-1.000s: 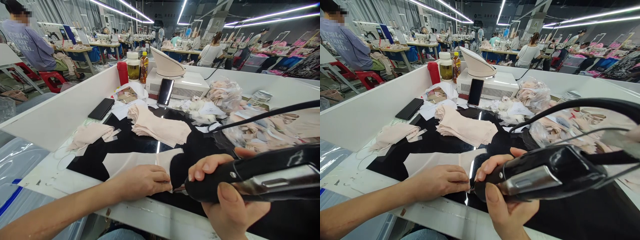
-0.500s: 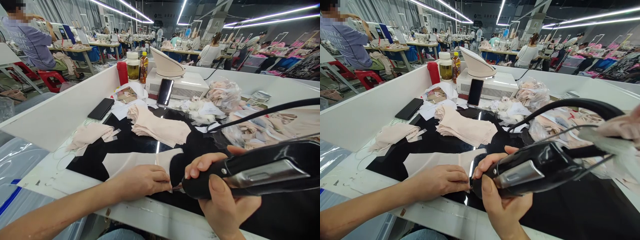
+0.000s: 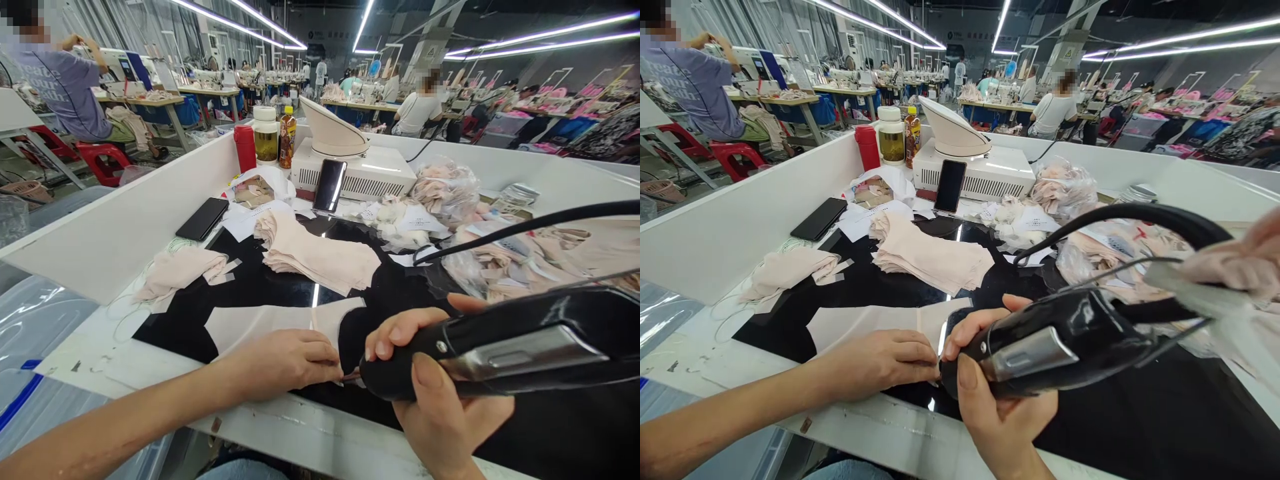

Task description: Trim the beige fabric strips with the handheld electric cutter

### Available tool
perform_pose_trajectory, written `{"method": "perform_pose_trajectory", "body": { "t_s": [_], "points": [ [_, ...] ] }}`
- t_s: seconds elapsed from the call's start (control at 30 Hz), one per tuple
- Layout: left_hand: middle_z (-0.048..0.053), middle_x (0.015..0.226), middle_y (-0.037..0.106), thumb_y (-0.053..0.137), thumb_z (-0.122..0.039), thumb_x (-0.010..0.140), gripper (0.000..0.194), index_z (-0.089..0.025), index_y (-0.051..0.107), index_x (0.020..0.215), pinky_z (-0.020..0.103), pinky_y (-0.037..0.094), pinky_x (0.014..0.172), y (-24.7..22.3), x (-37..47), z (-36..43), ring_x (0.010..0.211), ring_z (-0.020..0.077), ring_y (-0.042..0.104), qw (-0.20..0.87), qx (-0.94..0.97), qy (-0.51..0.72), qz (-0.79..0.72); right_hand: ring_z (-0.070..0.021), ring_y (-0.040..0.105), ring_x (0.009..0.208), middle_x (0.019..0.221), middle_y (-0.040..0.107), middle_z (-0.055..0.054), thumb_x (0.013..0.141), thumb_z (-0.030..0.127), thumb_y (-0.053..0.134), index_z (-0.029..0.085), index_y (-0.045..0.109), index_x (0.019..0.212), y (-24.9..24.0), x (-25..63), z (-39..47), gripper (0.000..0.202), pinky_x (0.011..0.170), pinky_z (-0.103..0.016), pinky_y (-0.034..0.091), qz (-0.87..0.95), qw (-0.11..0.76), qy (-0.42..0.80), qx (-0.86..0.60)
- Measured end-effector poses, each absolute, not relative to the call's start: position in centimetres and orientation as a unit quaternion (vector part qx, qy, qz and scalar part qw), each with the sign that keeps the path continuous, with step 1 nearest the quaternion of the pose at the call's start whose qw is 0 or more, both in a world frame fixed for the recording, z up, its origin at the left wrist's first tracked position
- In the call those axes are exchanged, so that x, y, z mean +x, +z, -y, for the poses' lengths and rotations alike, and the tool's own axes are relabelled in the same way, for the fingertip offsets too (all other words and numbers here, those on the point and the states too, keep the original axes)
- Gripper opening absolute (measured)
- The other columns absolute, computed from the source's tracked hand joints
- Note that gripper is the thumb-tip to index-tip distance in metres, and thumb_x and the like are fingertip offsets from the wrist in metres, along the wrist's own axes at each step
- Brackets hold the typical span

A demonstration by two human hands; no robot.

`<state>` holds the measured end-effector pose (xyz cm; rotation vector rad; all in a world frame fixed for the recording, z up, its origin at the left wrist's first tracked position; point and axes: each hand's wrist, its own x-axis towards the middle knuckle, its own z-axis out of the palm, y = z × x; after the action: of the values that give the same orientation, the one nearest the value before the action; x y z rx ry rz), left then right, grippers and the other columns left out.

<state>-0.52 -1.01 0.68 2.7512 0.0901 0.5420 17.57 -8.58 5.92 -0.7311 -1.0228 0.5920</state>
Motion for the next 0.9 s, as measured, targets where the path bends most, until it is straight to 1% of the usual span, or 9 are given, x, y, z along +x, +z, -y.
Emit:
{"method": "perform_pose_trajectory", "body": {
  "t_s": [0.1, 0.23, 0.3, 0.4, 0.57, 0.63, 0.7, 0.8, 0.9],
  "points": [
    [0.01, 0.121, 0.076, 0.054, -0.011, 0.111, 0.025, -0.012, 0.071, 0.129, 0.03, 0.054, 0.11, 0.7, -0.6, 1.0, 0.121, 0.02, 0.068, 0.171, 0.963, 0.203, -0.037, -0.0156, 0.066, 0.064, 0.086, 0.067, 0.002, 0.094, 0.028, 0.078, 0.031, 0.058, 0.133, 5.8, 17.5, 8.5, 0.044, 0.057, -0.033, 0.062, 0.469, 0.768, 0.278, -0.335],
    [0.013, 0.125, 0.074, 0.051, -0.002, 0.106, 0.033, -0.01, 0.067, 0.133, 0.033, 0.052, 0.115, 0.7, -1.0, 0.9, 0.125, 0.021, 0.066, 0.174, 0.959, 0.216, -0.058, -0.0146, 0.065, 0.063, 0.085, 0.066, 0.003, 0.092, 0.032, 0.082, 0.03, 0.058, 0.131, 5.8, 17.4, 8.4, 0.045, 0.057, -0.031, 0.061, 0.469, 0.77, 0.28, -0.33],
    [0.012, 0.122, 0.075, 0.051, -0.001, 0.105, 0.033, -0.011, 0.067, 0.132, 0.033, 0.053, 0.114, 0.7, -1.3, 0.9, 0.122, 0.021, 0.067, 0.178, 0.958, 0.214, -0.061, -0.0148, 0.066, 0.064, 0.085, 0.066, 0.003, 0.092, 0.032, 0.082, 0.03, 0.058, 0.131, 5.8, 17.4, 8.4, 0.046, 0.057, -0.03, 0.061, 0.469, 0.767, 0.285, -0.331],
    [0.01, 0.115, 0.075, 0.05, -0.004, 0.106, 0.028, -0.012, 0.068, 0.126, 0.031, 0.055, 0.108, 1.0, -1.9, 1.3, 0.114, 0.0209, 0.068, 0.182, 0.961, 0.202, -0.052, -0.0151, 0.066, 0.064, 0.085, 0.067, 0.002, 0.092, 0.032, 0.082, 0.031, 0.058, 0.132, 6.1, 17.9, 8.2, 0.046, 0.056, -0.031, 0.061, 0.466, 0.77, 0.286, -0.33],
    [0.008, 0.105, 0.076, 0.055, -0.009, 0.105, 0.022, -0.014, 0.069, 0.122, 0.028, 0.057, 0.101, 2.1, -3.4, 2.7, 0.103, 0.02, 0.069, 0.201, 0.964, 0.171, -0.031, -0.0152, 0.065, 0.062, 0.083, 0.068, 0.003, 0.089, 0.029, 0.084, 0.03, 0.062, 0.127, 6.9, 20.0, 7.2, 0.043, 0.055, -0.031, 0.061, 0.44, 0.793, 0.239, -0.348],
    [0.007, 0.104, 0.076, 0.056, -0.009, 0.105, 0.022, -0.014, 0.069, 0.122, 0.027, 0.057, 0.102, 2.6, -3.7, 3.1, 0.1, 0.0189, 0.069, 0.207, 0.962, 0.174, -0.027, -0.0151, 0.065, 0.062, 0.083, 0.069, 0.003, 0.088, 0.028, 0.084, 0.03, 0.062, 0.126, 6.9, 20.7, 6.5, 0.044, 0.055, -0.031, 0.061, 0.426, 0.799, 0.224, -0.36],
    [0.007, 0.105, 0.076, 0.053, -0.009, 0.107, 0.023, -0.013, 0.068, 0.124, 0.028, 0.054, 0.108, 2.9, -3.6, 3.1, 0.102, 0.018, 0.07, 0.188, 0.962, 0.195, -0.032, -0.0148, 0.066, 0.062, 0.083, 0.069, 0.004, 0.088, 0.026, 0.084, 0.031, 0.062, 0.125, 6.8, 21.3, 5.9, 0.044, 0.055, -0.031, 0.061, 0.416, 0.803, 0.215, -0.369],
    [0.007, 0.112, 0.075, 0.045, -0.007, 0.111, 0.028, -0.012, 0.065, 0.129, 0.033, 0.049, 0.116, 2.9, -2.3, 2.6, 0.107, 0.0173, 0.07, 0.116, 0.968, 0.215, -0.053, -0.014, 0.066, 0.061, 0.083, 0.069, 0.005, 0.088, 0.025, 0.084, 0.032, 0.061, 0.122, 6.4, 21.9, 5.1, 0.042, 0.056, -0.03, 0.061, 0.414, 0.806, 0.2, -0.373],
    [0.006, 0.114, 0.073, 0.044, -0.009, 0.112, 0.027, -0.013, 0.065, 0.129, 0.038, 0.048, 0.119, 2.4, -0.2, 1.9, 0.107, 0.0173, 0.07, 0.045, 0.971, 0.222, -0.07, -0.0135, 0.067, 0.062, 0.084, 0.07, 0.006, 0.089, 0.024, 0.083, 0.032, 0.06, 0.12, 5.9, 22.1, 4.6, 0.04, 0.057, -0.03, 0.061, 0.423, 0.803, 0.192, -0.374]
  ]
}}
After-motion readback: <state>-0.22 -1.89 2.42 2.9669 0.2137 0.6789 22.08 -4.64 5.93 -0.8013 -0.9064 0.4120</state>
